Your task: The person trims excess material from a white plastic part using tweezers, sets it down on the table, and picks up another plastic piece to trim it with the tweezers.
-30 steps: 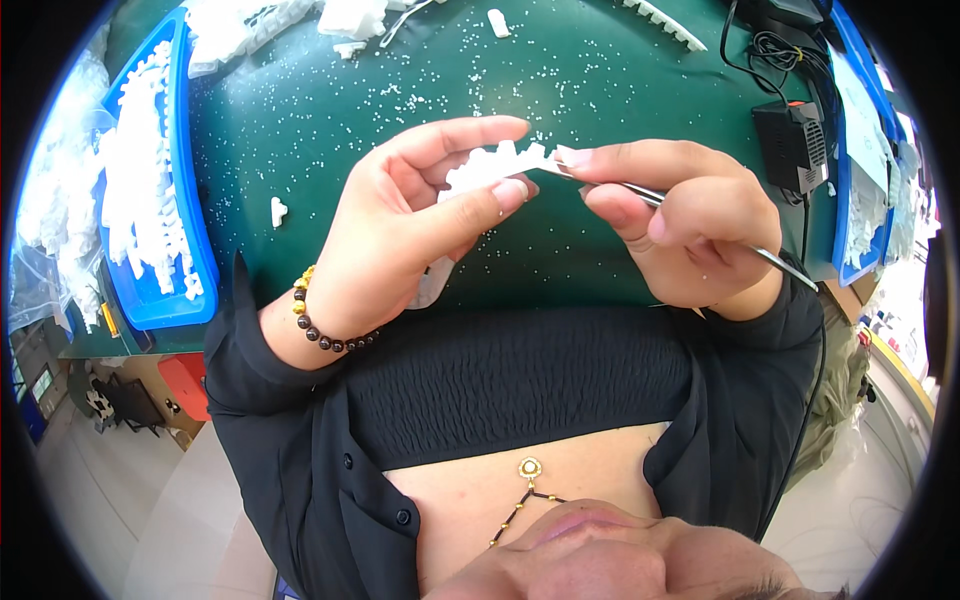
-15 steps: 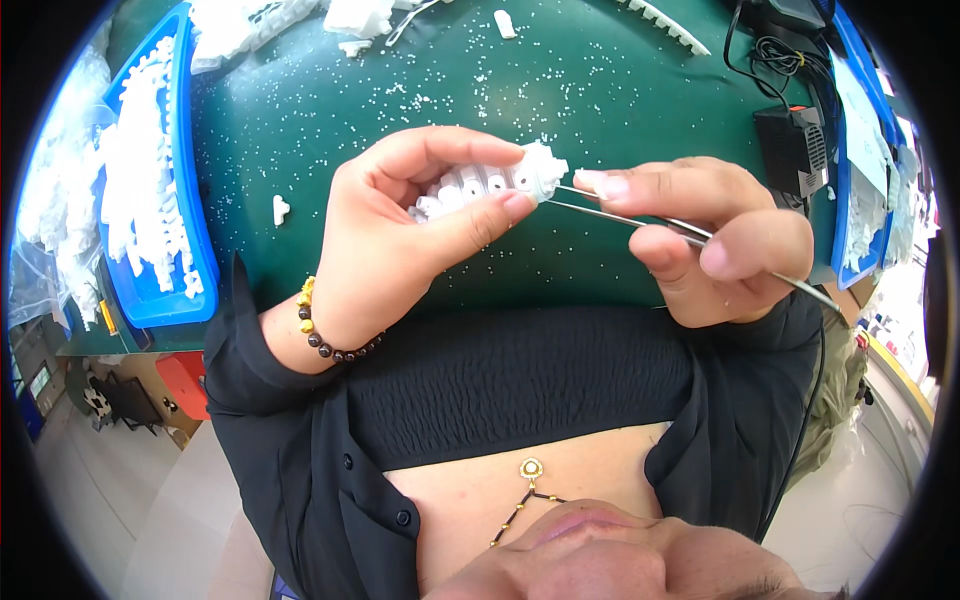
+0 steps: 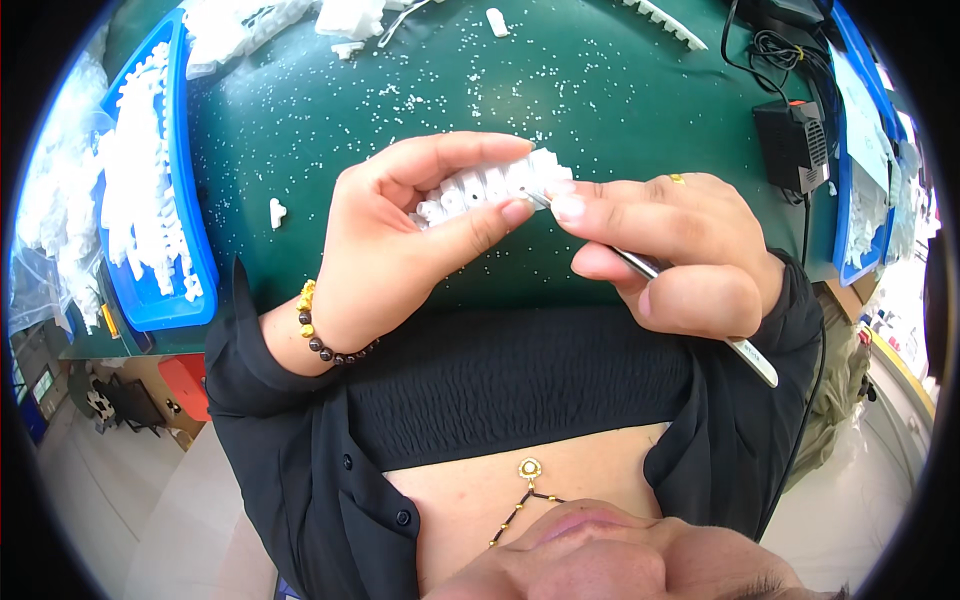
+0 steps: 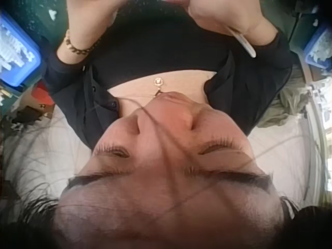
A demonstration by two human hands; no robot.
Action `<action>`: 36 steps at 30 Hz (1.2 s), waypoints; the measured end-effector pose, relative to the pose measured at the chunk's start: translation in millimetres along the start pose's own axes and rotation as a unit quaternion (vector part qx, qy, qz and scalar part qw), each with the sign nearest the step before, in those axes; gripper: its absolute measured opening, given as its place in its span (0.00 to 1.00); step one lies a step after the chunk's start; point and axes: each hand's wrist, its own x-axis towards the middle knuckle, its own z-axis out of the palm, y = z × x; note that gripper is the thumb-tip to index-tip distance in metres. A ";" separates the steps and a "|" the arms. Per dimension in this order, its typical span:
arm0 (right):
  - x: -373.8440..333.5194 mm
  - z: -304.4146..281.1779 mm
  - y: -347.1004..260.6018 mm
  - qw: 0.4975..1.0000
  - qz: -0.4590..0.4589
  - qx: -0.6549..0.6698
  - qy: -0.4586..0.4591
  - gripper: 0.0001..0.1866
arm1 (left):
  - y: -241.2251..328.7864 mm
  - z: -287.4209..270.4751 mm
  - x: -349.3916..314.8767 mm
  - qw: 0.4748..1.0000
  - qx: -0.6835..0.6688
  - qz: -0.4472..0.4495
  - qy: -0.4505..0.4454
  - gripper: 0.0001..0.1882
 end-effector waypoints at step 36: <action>2.3 -18.8 -6.0 0.975 0.179 0.108 -0.071 0.15 | 0.3 -3.5 3.2 0.996 -0.033 -0.068 -0.038 0.18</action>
